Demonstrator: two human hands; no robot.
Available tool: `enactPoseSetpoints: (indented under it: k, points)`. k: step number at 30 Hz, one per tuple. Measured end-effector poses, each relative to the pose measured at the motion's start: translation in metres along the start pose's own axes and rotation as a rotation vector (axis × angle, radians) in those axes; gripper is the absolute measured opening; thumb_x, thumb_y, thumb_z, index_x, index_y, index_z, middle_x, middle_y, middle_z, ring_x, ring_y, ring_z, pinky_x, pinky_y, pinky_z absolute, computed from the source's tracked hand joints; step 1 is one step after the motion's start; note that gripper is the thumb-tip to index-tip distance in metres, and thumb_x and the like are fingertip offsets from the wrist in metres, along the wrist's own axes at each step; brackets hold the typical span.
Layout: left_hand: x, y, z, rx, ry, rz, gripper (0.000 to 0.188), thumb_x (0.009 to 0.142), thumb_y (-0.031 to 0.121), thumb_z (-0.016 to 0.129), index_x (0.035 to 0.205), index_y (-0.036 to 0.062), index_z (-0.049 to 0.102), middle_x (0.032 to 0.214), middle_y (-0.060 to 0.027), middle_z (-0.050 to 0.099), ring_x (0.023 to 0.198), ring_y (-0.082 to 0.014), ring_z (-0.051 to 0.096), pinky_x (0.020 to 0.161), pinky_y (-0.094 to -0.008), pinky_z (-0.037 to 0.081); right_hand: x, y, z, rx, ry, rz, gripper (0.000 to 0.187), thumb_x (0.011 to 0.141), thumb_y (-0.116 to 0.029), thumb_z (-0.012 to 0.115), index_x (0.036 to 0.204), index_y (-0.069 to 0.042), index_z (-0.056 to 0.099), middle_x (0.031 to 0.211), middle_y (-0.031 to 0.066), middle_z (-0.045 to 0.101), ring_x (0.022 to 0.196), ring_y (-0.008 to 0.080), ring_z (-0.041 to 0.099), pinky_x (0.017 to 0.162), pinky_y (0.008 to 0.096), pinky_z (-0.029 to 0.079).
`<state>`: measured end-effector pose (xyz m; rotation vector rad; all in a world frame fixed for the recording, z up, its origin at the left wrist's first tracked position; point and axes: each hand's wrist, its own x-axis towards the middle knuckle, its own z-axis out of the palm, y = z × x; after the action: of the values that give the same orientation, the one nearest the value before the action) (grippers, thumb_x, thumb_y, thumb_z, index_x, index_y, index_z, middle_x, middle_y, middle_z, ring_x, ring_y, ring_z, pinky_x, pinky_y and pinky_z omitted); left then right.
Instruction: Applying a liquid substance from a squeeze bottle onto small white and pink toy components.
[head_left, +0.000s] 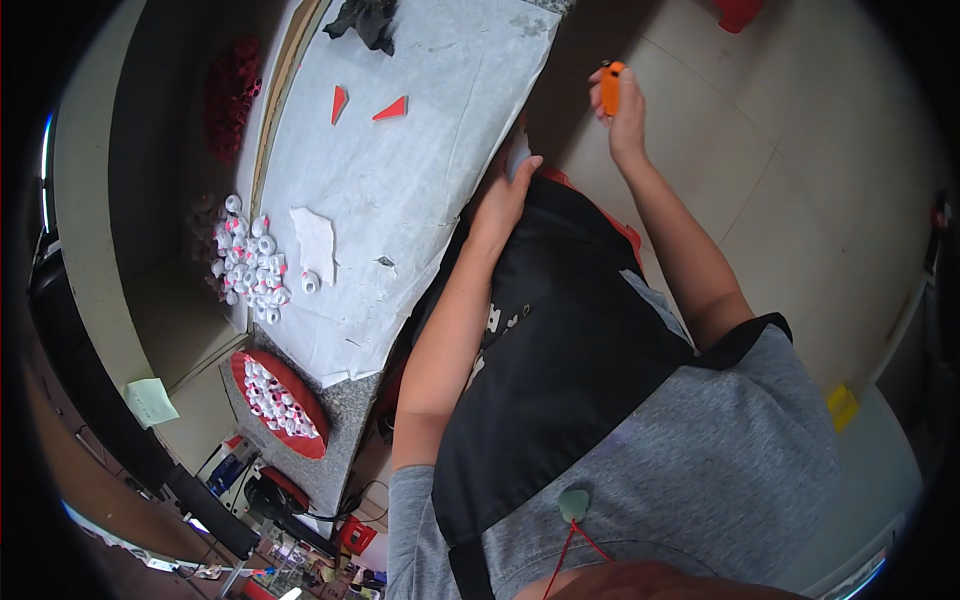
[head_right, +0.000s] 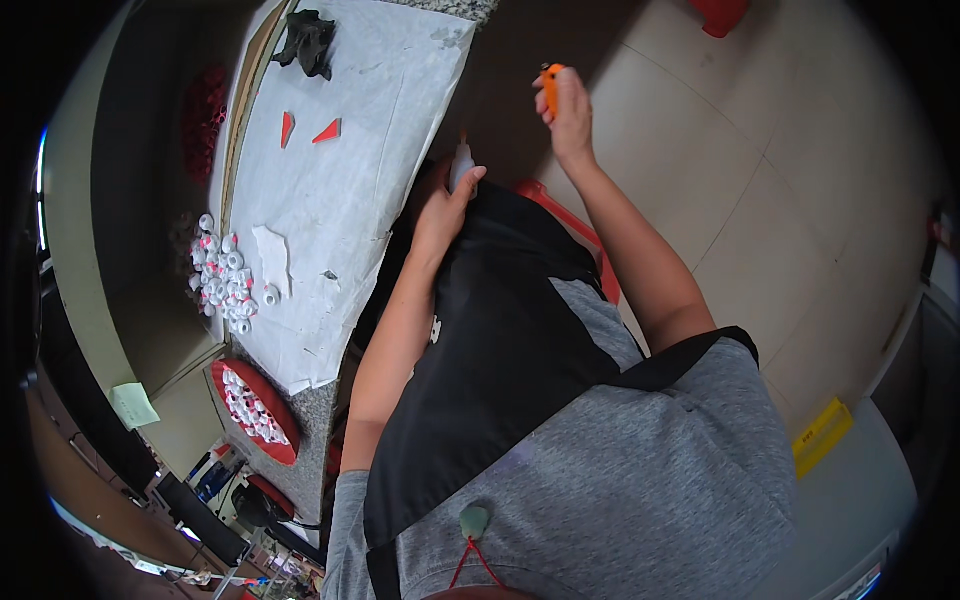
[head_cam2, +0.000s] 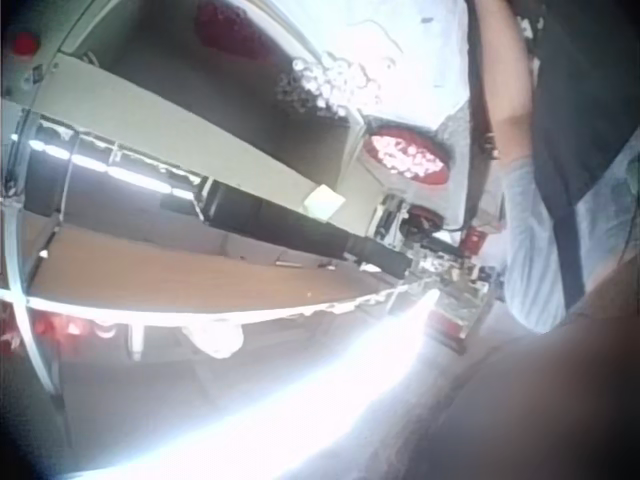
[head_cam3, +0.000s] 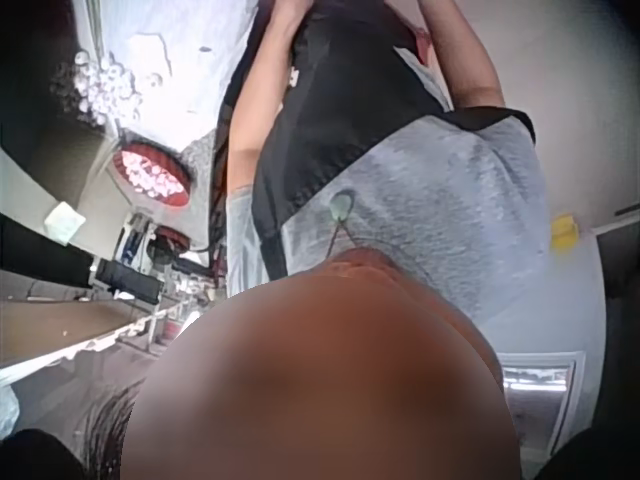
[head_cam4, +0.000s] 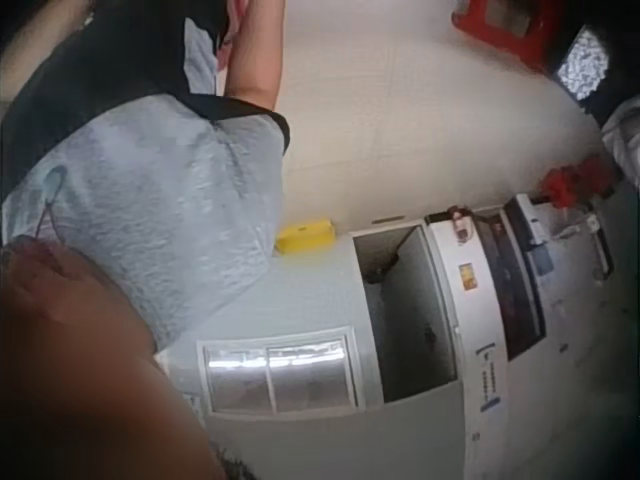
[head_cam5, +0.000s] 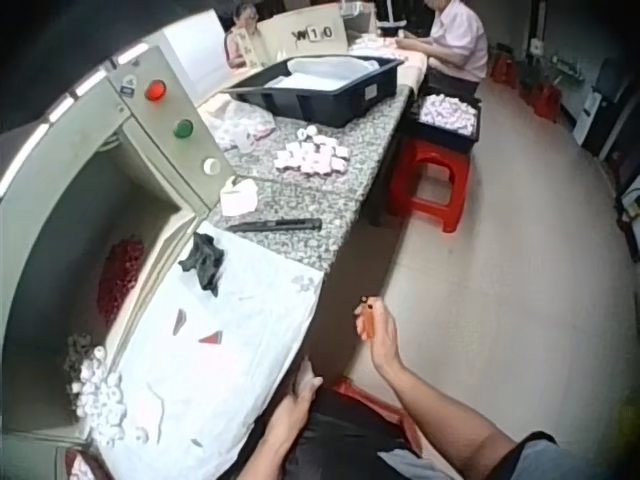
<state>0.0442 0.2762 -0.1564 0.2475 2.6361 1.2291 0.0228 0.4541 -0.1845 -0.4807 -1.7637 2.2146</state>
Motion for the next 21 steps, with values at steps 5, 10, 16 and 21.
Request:
enactPoseSetpoints:
  k: [5,10,16,21]
  points:
    - [-0.002,0.004,-0.002,-0.020,-0.038,0.000,0.046,0.073,0.036,0.054,0.097,-0.0018,0.046,0.065,-0.0081,0.050,0.058,-0.0145,0.048,0.057,-0.0257,0.039,0.016,-0.063,-0.025,-0.001,0.096,-0.266,0.033,0.084,-0.030,0.026,0.096,-0.001,0.037,0.069,0.0068,0.047,0.051,0.0079,0.041,0.045,0.0193,0.034]
    - [-0.006,0.020,-0.007,-0.111,-0.107,-0.072,0.045,0.074,0.035,0.053,0.100,-0.0003,0.046,0.062,-0.0056,0.048,0.057,-0.0124,0.046,0.057,-0.0242,0.038,0.028,-0.114,-0.036,-0.044,0.027,-0.395,0.025,0.082,-0.019,0.029,0.099,0.000,0.035,0.077,0.0082,0.047,0.059,0.0095,0.044,0.050,0.0210,0.037]
    - [-0.027,0.066,-0.032,-0.030,-0.094,0.081,0.033,0.070,0.026,0.057,0.095,0.0060,0.050,0.065,-0.0183,0.055,0.058,-0.0328,0.053,0.053,-0.0374,0.042,0.045,-0.181,-0.004,-0.439,-0.164,-0.433,0.030,0.081,-0.013,0.041,0.106,0.002,0.039,0.087,0.0049,0.046,0.076,0.0106,0.049,0.057,0.0217,0.043]
    - [-0.048,0.102,-0.070,-0.306,-0.080,0.135,0.031,0.073,0.016,0.057,0.100,0.0042,0.049,0.074,-0.0059,0.059,0.060,-0.0102,0.054,0.056,-0.0214,0.042,0.118,-0.194,0.063,-1.102,-0.280,-0.675,0.034,0.072,-0.019,0.054,0.103,-0.009,0.046,0.069,0.0083,0.054,0.067,0.0161,0.054,0.059,0.0264,0.043]
